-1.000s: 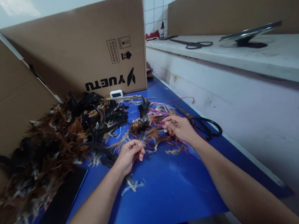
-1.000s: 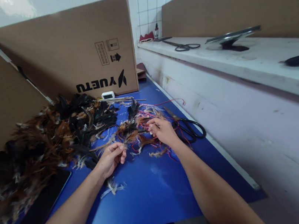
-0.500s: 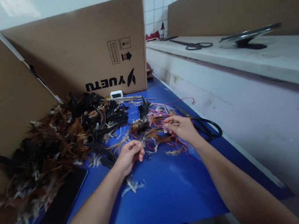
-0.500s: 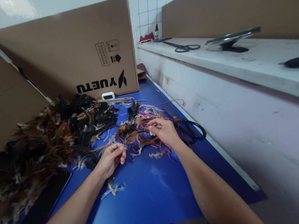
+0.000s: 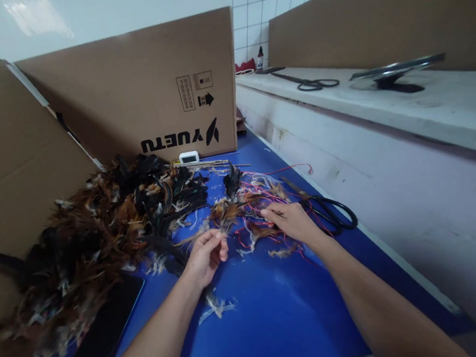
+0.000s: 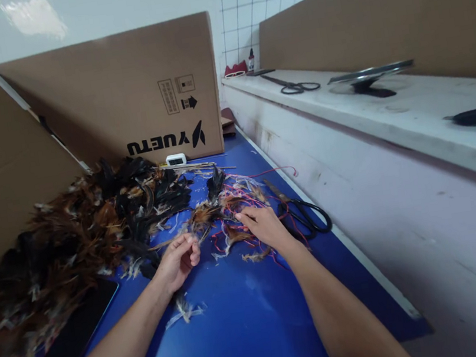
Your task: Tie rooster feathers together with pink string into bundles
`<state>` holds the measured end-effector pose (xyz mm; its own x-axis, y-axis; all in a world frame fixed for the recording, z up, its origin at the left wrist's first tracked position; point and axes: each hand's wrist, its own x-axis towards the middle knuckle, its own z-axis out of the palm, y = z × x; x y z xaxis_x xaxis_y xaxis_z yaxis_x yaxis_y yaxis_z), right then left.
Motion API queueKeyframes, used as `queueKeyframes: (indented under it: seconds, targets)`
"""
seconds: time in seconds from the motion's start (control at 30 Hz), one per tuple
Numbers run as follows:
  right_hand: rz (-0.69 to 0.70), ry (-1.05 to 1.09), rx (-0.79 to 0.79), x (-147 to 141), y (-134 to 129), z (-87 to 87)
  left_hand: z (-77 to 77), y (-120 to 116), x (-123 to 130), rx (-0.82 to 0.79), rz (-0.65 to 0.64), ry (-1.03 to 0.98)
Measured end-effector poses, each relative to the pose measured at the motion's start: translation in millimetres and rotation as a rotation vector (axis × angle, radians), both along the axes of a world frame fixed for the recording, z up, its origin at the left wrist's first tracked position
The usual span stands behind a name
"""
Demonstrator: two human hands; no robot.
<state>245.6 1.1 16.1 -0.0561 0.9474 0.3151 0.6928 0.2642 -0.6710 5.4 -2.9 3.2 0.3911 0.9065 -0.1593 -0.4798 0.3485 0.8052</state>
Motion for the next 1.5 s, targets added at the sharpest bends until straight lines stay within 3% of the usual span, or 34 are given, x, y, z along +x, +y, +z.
queueKeyframes:
  seconds: [0.2, 0.53, 0.83, 0.97, 1.13, 1.3, 1.5]
  targets:
    - [-0.055, -0.017, 0.011, 4, 2, -2.0, -1.9, 2, -2, -0.010, 0.003, -0.078]
    - [-0.123, 0.179, -0.078, 6, 8, -13.8, -4.6, 7, -5, -0.034, 0.047, -0.145]
    - [-0.207, 0.097, -0.035, 14, 12, 17.1, -2.5, 11, -8, -0.069, 0.087, -0.204]
    - [-0.230, -0.084, 0.014, 29, 36, 23.9, -4.9, 13, -7, -0.070, 0.078, -0.202]
    - [-0.237, -0.421, -0.051, 41, 84, 13.8, -7.9, 13, -8, -0.076, 0.070, -0.208]
    - [-0.218, -0.554, -0.117, 36, 117, -0.3, -9.9, 13, -8, -0.088, 0.069, -0.218]
    - [-0.280, -0.656, -0.187, 29, 136, -13.2, -9.7, 13, -7, -0.095, 0.069, -0.219]
